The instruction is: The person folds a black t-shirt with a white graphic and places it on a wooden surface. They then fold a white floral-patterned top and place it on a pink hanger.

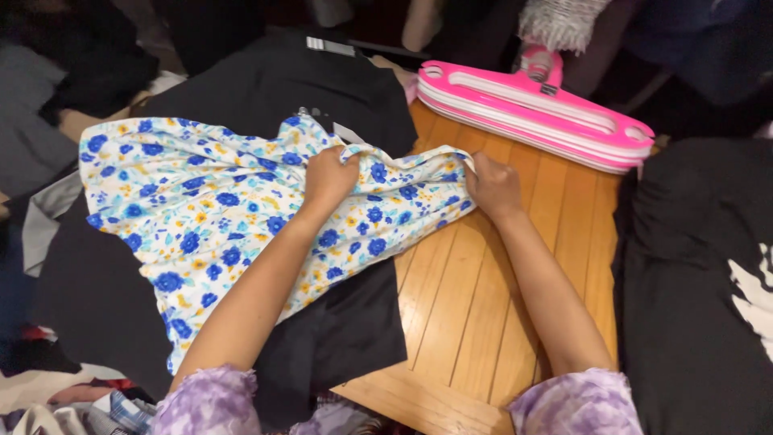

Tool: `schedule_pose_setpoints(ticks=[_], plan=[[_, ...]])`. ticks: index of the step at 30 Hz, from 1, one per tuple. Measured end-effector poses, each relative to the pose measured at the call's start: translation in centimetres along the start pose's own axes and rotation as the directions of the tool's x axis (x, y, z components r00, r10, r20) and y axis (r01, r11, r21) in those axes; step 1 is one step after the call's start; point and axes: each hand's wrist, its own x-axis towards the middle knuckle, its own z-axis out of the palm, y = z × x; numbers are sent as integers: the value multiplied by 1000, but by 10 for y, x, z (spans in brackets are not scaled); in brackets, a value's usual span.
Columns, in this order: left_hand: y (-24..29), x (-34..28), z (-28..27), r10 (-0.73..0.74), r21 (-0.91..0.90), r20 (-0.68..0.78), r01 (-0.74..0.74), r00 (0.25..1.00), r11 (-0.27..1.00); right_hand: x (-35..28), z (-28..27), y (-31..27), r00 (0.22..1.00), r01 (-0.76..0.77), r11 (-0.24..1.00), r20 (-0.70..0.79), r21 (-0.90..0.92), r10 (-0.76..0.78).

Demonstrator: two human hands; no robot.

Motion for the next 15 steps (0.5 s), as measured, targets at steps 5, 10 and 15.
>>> schedule_pose_setpoints(ticks=[5, 10, 15], plan=[[14, 3, 82, 45, -52, 176, -36, 983, 998, -35, -50, 52, 990, -32, 992, 136, -118, 49], [57, -20, 123, 131, -29, 297, -129, 946, 991, -70, -108, 103, 952, -117, 966, 252, -231, 176], [89, -43, 142, 203, -14, 310, -209, 929, 978, -82, -143, 118, 889, -221, 924, 325, -313, 322]])
